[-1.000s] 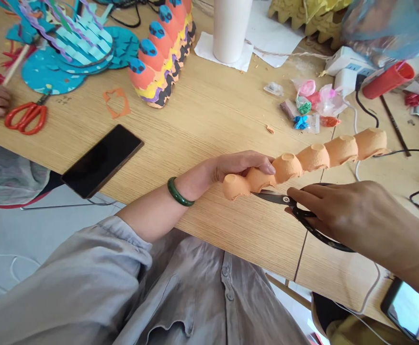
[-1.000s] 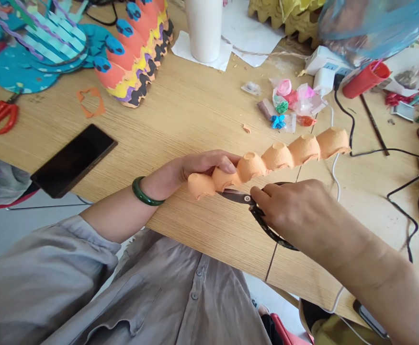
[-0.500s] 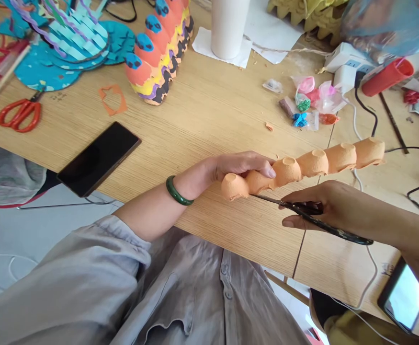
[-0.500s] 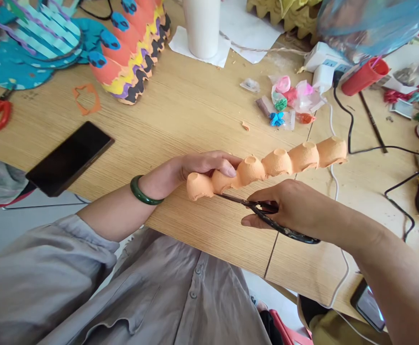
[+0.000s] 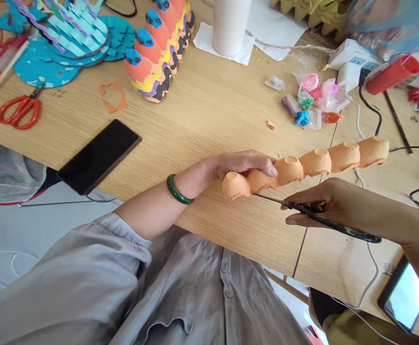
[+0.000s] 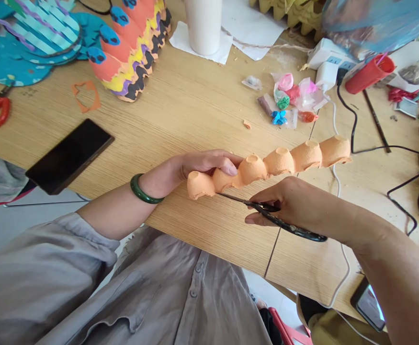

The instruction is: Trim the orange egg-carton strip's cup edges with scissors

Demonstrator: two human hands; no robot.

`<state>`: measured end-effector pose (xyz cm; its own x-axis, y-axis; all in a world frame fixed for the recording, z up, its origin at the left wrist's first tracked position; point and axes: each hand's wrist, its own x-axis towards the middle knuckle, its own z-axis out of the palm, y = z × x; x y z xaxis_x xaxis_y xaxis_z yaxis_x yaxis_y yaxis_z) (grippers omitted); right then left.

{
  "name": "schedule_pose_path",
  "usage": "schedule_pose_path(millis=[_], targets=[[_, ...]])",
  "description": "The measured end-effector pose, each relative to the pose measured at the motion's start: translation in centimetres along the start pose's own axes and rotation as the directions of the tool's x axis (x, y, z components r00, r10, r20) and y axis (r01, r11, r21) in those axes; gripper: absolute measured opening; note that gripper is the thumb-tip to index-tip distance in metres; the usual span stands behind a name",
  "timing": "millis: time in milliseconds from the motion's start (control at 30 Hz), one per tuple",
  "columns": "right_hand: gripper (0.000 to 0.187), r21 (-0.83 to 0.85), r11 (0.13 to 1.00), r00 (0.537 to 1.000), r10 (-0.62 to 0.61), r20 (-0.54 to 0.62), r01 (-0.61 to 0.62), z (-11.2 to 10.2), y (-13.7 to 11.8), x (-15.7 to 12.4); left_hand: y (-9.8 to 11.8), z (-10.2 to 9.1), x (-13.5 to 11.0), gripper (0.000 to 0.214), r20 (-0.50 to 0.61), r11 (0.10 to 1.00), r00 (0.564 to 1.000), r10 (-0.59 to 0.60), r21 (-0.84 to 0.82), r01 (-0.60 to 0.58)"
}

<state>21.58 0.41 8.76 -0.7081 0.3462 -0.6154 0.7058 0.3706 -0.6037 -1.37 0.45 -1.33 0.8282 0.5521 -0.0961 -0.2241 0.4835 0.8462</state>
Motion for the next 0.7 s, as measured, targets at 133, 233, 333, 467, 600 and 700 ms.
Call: schedule_pose_path(millis=[133, 233, 333, 467, 600, 700], targets=[[0.051, 0.019, 1.000, 0.999, 0.006, 0.045, -0.006, -0.66, -0.13, 0.11, 0.04, 0.08, -0.03, 0.034, -0.001, 1.000, 1.000, -0.007, -0.026, 0.007], [0.052, -0.015, 1.000, 0.999, 0.000, 0.042, 0.000, -0.78, -0.19, 0.19, 0.18, 0.19, -0.10, 0.034, -0.001, 1.000, 1.000, -0.016, -0.019, 0.015], [0.052, -0.031, 0.999, 0.999, -0.006, 0.031, 0.007, -0.72, -0.27, 0.27, 0.23, 0.23, -0.15, 0.032, 0.005, 0.999, 1.000, -0.020, -0.042, 0.020], [0.056, 0.003, 1.000, 0.999, 0.012, 0.029, -0.012, -0.66, -0.35, 0.21, 0.34, 0.27, -0.29, 0.028, 0.026, 0.996, 1.000, -0.016, -0.082, 0.018], [0.052, 0.056, 0.997, 0.999, 0.050, 0.011, -0.050, -0.79, -0.42, 0.06, 0.46, 0.37, -0.41, 0.029, 0.029, 0.996, 0.999, -0.018, -0.089, 0.020], [0.051, 0.066, 0.995, 0.997, 0.073, 0.015, -0.074, -1.00, -0.44, 0.08, 0.44, 0.35, -0.38, 0.031, 0.021, 0.997, 0.999, -0.024, -0.069, 0.026]])
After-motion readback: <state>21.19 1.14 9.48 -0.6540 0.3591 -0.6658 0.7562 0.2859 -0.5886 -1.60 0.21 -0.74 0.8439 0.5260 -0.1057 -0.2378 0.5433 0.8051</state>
